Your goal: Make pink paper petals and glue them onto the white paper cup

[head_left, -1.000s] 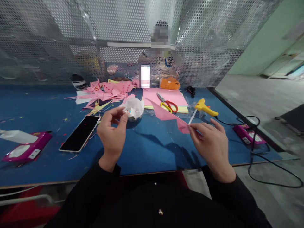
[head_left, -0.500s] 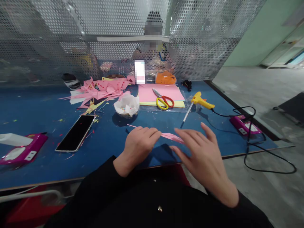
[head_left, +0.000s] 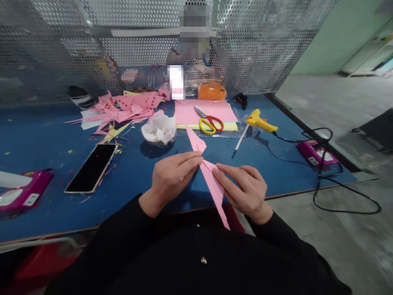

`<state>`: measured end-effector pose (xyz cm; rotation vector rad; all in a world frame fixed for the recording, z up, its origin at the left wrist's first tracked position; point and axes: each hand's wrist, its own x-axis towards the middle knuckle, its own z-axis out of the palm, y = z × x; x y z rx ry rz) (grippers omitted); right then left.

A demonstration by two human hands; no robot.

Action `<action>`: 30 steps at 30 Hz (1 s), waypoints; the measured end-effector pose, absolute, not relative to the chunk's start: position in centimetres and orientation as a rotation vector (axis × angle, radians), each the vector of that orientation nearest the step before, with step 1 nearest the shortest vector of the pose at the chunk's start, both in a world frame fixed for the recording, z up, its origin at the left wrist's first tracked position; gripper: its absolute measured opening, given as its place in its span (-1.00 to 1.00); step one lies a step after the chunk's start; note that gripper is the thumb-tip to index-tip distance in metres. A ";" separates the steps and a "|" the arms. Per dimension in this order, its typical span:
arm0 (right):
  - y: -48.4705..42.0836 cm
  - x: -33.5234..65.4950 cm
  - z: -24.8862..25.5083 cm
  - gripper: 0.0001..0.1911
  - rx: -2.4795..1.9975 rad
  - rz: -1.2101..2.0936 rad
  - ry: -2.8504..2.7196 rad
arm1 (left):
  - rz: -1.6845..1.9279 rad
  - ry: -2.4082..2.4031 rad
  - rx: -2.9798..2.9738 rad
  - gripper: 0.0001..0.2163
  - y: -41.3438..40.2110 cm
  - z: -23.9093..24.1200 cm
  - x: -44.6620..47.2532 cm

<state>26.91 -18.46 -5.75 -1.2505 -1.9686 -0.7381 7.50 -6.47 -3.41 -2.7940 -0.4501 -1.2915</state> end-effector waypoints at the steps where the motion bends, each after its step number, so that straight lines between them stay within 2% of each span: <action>1: -18.5 26.7 -6.0 -0.71 -1.264 -0.785 -1.959 | -1.293 -0.452 -2.809 -0.85 -6.4 -3.6 7.4; 5: -18.0 25.9 -6.5 -0.78 -1.362 -0.785 -2.032 | -1.130 -0.596 -2.904 -0.82 -5.9 -4.3 7.0; 9: -16.8 25.1 -6.9 -0.84 -1.546 -0.558 -2.225 | -0.650 -0.851 -3.034 -0.68 -5.9 -5.0 5.6; 11: -16.4 24.9 -7.2 -0.83 -1.592 -0.443 -2.248 | -0.553 -0.870 -3.065 -0.65 -6.7 -5.1 4.8; 18: -17.1 25.1 -7.5 -0.76 -1.621 -0.233 -2.193 | -0.738 -0.634 -3.253 -0.77 -9.9 -6.1 3.6; 24: -18.6 25.5 -7.1 -0.73 -1.473 -0.358 -2.219 | -0.779 -0.690 -3.285 -0.79 -9.8 -7.0 3.7; 30: -18.3 24.7 -7.4 -0.78 -1.377 -0.231 -2.272 | -0.802 -0.662 -3.294 -0.81 -9.7 -7.0 3.6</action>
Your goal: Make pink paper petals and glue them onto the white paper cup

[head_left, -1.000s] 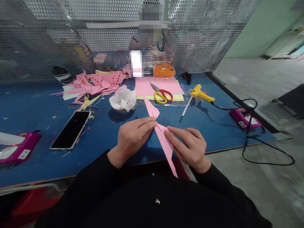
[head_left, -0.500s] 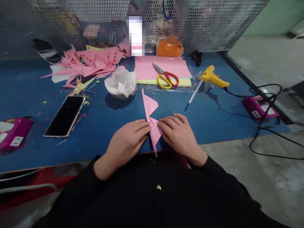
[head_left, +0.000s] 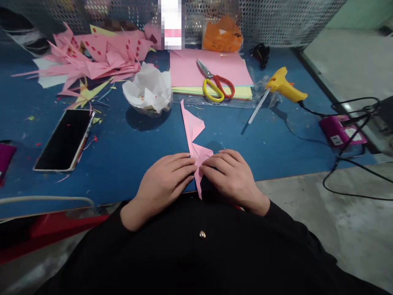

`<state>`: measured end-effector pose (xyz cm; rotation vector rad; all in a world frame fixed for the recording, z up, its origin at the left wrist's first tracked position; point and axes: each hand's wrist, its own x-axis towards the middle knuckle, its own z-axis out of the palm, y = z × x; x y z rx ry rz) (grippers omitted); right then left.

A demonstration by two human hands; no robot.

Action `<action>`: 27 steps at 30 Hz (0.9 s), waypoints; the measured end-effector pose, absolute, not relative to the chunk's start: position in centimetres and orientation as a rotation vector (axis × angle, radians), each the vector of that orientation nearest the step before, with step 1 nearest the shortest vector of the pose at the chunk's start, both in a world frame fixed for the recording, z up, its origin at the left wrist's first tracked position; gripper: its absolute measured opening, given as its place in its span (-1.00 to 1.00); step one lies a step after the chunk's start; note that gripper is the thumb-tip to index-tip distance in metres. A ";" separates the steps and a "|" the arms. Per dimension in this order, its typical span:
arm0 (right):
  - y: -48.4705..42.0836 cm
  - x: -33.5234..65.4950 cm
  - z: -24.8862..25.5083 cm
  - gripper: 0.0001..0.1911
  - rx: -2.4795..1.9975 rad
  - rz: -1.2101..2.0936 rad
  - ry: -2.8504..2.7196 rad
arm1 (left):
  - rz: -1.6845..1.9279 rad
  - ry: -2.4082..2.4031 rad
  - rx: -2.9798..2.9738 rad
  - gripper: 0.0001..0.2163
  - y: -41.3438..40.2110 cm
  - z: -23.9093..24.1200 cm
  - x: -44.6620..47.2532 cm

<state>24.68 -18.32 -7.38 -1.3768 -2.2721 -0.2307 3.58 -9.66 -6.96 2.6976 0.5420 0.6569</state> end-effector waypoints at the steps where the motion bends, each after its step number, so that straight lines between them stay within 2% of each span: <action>1: -18.2 24.5 -7.6 -0.79 -1.406 -0.204 -2.229 | 0.667 0.539 2.692 -0.82 -9.7 -6.9 3.5; 11: -18.3 23.8 -8.5 -0.87 -1.547 0.146 -1.855 | 0.708 0.707 2.520 -0.91 -10.4 -6.9 4.3; 16: -18.0 23.9 -8.1 -0.89 -1.605 0.228 -1.789 | 0.786 0.790 2.444 -0.93 -10.3 -7.1 4.8; 27: -17.8 23.6 -7.8 -0.90 -1.685 0.276 -1.761 | 0.683 0.938 2.410 -0.90 -9.9 -6.7 5.1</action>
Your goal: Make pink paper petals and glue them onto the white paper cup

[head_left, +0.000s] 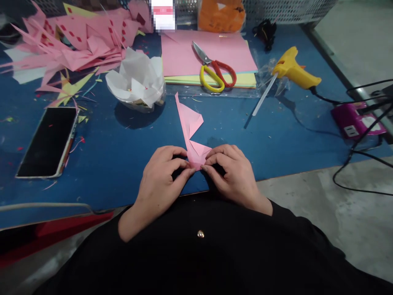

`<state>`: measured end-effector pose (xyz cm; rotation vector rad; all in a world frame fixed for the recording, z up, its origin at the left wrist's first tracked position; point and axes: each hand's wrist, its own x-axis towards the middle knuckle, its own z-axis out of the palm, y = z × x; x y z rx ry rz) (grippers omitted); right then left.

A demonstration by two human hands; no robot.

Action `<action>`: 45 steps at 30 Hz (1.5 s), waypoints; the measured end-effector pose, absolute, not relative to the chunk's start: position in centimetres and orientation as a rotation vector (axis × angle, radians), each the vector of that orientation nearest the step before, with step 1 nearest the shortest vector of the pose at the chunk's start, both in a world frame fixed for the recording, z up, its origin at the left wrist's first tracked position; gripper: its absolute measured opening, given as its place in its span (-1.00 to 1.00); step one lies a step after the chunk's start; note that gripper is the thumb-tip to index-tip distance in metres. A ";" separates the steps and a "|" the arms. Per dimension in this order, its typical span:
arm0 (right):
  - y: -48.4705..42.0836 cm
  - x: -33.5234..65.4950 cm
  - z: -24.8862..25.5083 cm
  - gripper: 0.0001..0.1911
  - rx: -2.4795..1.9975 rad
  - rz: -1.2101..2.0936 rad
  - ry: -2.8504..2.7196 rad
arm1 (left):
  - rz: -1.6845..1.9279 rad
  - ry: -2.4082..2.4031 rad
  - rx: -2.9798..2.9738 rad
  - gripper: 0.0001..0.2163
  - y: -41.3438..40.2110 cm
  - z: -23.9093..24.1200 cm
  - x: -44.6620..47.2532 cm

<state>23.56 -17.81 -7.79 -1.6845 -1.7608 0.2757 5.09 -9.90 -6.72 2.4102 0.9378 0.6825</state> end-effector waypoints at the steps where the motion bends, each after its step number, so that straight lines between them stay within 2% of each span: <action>1: -17.8 23.6 -7.8 -0.90 -1.681 0.282 -1.757 | 0.692 0.947 2.408 -0.89 -9.9 -6.7 5.1; 12: -17.8 23.5 -7.9 -0.90 -1.698 0.276 -1.761 | 0.720 1.033 2.444 -0.88 -10.0 -6.7 5.3; 20: -17.8 23.4 -8.0 -0.89 -1.726 0.253 -1.800 | 0.751 0.976 2.550 -0.85 -10.1 -6.8 5.4; 28: -17.8 23.3 -7.9 -0.89 -1.731 0.206 -1.830 | 0.777 0.878 2.690 -0.93 -10.5 -6.7 5.2; 45: -17.8 23.1 -7.9 -0.91 -1.764 0.196 -1.823 | 0.838 0.890 2.801 -0.89 -11.0 -7.2 5.2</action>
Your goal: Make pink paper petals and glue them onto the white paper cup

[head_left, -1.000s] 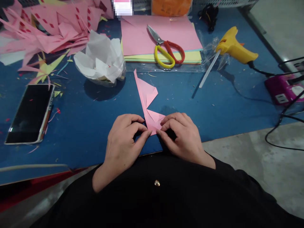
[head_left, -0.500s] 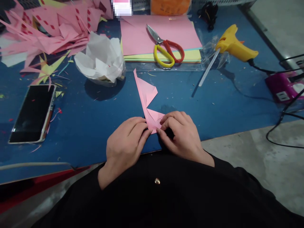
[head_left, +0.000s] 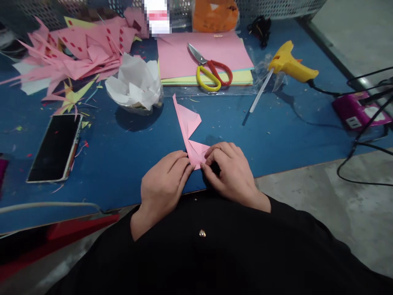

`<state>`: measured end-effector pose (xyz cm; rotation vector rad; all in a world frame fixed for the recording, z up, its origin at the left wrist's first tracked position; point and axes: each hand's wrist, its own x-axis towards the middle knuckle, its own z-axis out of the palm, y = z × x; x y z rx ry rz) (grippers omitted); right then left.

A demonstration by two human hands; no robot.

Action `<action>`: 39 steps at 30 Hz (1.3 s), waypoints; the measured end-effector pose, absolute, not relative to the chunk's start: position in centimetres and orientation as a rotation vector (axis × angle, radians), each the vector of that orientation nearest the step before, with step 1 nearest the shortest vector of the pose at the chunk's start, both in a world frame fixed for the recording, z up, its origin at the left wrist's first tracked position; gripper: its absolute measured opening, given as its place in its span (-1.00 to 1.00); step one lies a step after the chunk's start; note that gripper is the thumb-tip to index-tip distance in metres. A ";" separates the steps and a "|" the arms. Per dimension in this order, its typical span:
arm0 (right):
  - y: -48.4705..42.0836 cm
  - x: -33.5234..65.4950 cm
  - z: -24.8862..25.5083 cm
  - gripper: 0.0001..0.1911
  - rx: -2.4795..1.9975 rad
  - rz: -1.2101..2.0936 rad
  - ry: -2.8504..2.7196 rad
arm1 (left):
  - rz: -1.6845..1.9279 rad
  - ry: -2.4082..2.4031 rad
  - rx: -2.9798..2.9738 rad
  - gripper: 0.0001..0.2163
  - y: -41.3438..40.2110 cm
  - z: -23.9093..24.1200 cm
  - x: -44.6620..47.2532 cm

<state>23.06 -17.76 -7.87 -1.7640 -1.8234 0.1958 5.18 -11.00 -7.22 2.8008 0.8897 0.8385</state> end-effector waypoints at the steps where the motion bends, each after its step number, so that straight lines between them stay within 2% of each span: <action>1: -17.8 23.0 -7.9 -0.91 -1.764 0.197 -1.822 | 0.837 0.904 2.797 -0.89 -11.0 -7.2 5.2; 12: -17.7 23.0 -8.0 -0.90 -1.769 0.203 -1.808 | 0.897 0.607 2.903 -0.87 -11.0 -7.7 4.6; 16: -17.6 22.9 -7.9 -0.90 -1.752 0.217 -1.794 | 0.727 0.387 3.077 -0.71 -10.8 -7.5 3.7; 20: -17.7 23.0 -8.0 -0.96 -1.747 0.215 -1.749 | 0.553 0.406 3.115 -0.59 -10.9 -7.4 3.0; 25: -19.2 23.3 -8.2 -0.76 -1.696 -0.008 -1.626 | 0.538 0.428 3.115 -0.59 -11.1 -7.4 2.8; 29: -20.0 23.4 -8.6 -0.62 -1.427 -0.143 -1.981 | 0.548 0.428 3.102 -0.60 -11.1 -7.4 3.0; 39: -21.0 23.9 -7.8 -0.63 -1.444 -0.351 -2.388 | 0.567 0.483 3.092 -0.61 -11.4 -7.5 2.9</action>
